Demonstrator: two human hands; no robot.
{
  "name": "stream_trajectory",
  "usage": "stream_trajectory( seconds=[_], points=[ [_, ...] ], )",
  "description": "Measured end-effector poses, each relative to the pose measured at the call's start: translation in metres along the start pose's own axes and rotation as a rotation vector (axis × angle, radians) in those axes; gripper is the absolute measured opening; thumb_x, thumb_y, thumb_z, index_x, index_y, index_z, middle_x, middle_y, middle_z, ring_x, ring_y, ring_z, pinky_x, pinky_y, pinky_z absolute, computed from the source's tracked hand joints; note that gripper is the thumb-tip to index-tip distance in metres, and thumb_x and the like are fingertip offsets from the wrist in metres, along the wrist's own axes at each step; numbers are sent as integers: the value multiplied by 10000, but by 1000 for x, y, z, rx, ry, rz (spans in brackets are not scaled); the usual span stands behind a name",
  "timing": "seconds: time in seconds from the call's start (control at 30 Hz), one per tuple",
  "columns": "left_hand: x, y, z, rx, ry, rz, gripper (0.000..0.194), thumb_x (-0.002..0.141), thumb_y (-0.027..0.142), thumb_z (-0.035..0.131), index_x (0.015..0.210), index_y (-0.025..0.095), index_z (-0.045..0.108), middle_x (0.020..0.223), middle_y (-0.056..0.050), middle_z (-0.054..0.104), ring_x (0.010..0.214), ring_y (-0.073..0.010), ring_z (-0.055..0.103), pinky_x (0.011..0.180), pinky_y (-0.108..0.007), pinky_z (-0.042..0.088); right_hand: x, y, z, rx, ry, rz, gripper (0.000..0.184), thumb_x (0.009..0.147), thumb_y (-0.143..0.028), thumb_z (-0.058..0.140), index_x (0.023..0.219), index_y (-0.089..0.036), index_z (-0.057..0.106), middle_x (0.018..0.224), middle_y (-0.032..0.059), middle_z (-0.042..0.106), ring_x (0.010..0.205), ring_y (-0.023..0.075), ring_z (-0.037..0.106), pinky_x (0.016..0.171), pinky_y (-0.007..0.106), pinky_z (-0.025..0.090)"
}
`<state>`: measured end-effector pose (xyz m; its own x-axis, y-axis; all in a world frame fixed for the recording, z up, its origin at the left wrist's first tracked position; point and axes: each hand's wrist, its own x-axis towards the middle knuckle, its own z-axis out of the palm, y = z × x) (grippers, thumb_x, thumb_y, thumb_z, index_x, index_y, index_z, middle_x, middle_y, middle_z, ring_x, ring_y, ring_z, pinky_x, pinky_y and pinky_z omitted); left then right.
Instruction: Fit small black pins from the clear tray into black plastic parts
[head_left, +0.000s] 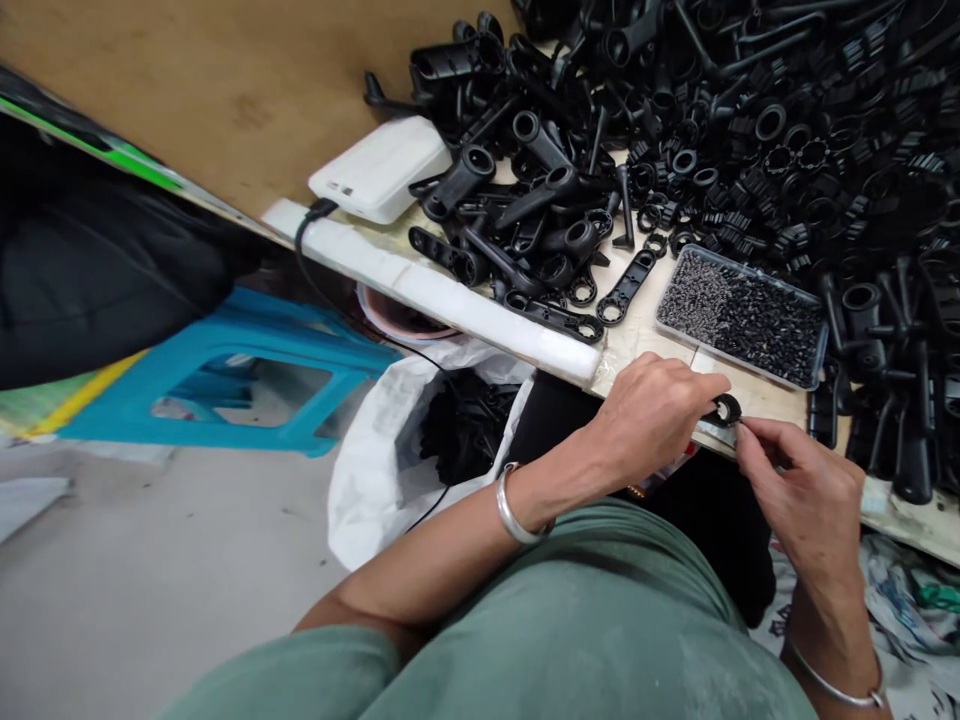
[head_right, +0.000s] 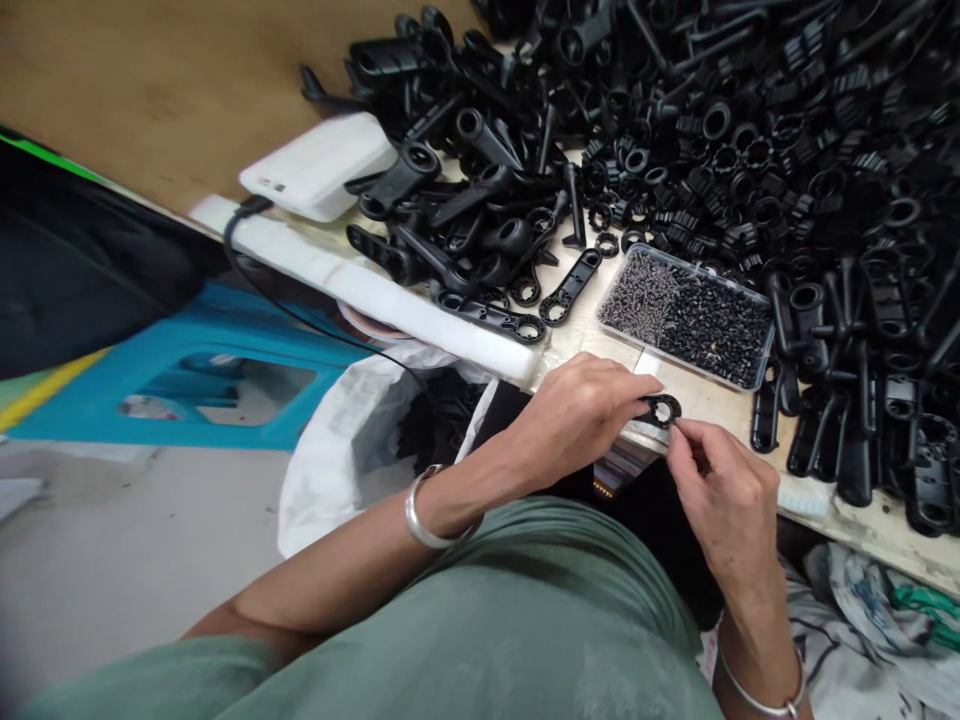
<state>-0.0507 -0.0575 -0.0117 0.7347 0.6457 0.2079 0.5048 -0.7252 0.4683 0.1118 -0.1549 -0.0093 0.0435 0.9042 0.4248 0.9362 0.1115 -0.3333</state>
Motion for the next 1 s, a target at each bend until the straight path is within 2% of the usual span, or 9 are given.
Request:
stream_trajectory(
  seconds=[0.13, 0.37, 0.53, 0.73, 1.0],
  points=[
    [-3, -2, 2, -48, 16, -32, 131, 946, 164, 574, 1012, 174, 687, 874, -47, 757, 837, -193, 713, 798, -329, 516, -1, 2, 2, -10, -14, 19, 190, 933, -277, 593, 825, -184, 719, 701, 16, 734, 550, 128, 656, 592, 226, 511],
    [6, 3, 3, 1, 12, 37, 215, 889, 67, 562, 1030, 177, 683, 811, -29, 744, 789, -194, 707, 718, -312, 491, -2, 1, -1, 12, -41, 78, 231, 939, -323, 577, 837, -185, 731, 676, 22, 723, 527, 140, 643, 569, 246, 504],
    [8, 3, 8, -1, 7, 76, 181, 885, 45, 536, 925, 152, 676, 794, -28, 740, 757, -186, 693, 693, -301, 486, -4, 1, -2, 19, -52, 81, 238, 944, -318, 570, 831, -183, 730, 679, 24, 725, 535, 143, 654, 577, 246, 508],
    [7, 2, 14, -13, 69, 91, 177, 870, 46, 548, 903, 145, 692, 830, -34, 746, 785, -186, 689, 692, -286, 508, -2, 0, -1, 28, -48, 73, 233, 948, -308, 568, 825, -181, 721, 677, 22, 724, 542, 142, 658, 581, 242, 510],
    [5, 2, 20, -29, 132, 66, 160, 873, 76, 554, 838, 160, 685, 770, -32, 730, 747, -173, 679, 702, -283, 517, -2, 1, 2, 43, -27, 79, 202, 930, -290, 592, 825, -179, 724, 677, 13, 724, 527, 129, 645, 578, 231, 508]
  ],
)
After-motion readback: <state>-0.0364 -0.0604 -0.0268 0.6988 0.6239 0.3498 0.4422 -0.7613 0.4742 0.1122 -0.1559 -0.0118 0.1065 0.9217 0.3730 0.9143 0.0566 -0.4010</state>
